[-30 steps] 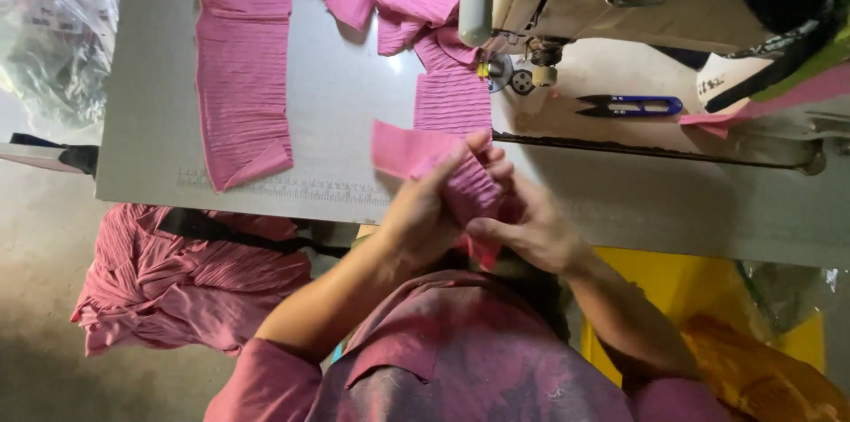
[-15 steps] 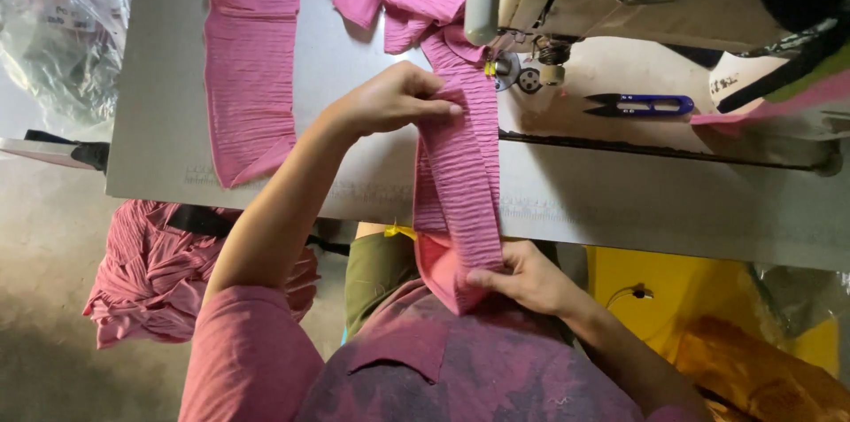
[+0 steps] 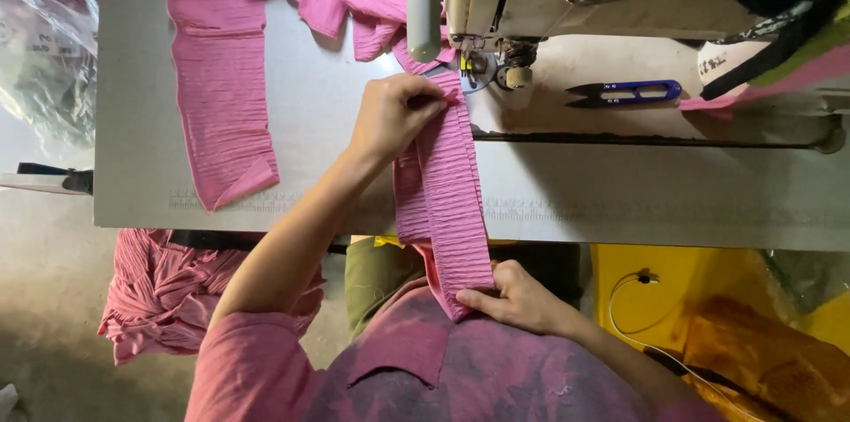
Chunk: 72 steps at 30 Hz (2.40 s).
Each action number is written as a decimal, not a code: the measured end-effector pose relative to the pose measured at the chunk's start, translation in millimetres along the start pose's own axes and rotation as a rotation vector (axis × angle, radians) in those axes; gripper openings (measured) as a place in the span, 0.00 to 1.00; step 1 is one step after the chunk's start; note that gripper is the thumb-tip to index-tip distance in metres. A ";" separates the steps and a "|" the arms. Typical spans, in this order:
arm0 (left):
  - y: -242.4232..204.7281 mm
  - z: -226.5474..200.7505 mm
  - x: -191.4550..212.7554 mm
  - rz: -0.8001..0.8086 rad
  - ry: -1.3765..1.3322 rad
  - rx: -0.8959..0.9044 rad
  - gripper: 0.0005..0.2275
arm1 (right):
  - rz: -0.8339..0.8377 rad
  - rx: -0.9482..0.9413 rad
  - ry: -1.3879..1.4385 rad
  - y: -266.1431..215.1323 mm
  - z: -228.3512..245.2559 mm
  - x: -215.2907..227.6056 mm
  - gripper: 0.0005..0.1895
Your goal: Folding, aligning, and trimming pink ribbed fabric strips at a sewing machine workstation.
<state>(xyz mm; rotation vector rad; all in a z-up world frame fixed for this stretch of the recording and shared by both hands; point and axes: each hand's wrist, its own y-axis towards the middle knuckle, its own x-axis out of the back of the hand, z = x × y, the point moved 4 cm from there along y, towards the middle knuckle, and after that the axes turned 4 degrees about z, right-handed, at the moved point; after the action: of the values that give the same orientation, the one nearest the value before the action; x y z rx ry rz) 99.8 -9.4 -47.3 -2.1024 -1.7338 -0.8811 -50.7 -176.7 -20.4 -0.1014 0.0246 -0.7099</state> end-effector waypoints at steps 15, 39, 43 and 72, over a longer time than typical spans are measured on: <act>10.1 7.8 -18.9 -0.229 0.445 0.118 0.04 | -0.069 -0.044 -0.861 -4.7 -39.7 23.9 0.14; 62.6 20.7 2.3 0.103 0.638 -0.120 0.26 | -0.442 0.218 -1.531 99.0 8.6 79.3 0.24; 40.7 -26.4 25.2 -0.316 0.901 -0.433 0.21 | -0.543 0.158 -1.219 76.8 38.4 64.5 0.20; -82.1 -46.0 7.5 -0.153 0.262 0.262 0.09 | -0.533 -0.070 -0.816 24.7 -3.1 26.9 0.07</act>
<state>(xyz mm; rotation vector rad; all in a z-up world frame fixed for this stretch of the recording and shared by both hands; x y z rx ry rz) 9.2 -9.6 -20.5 -1.6294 -1.7773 -0.8710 -14.4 -175.9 -25.6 -0.4709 -0.7838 -1.1549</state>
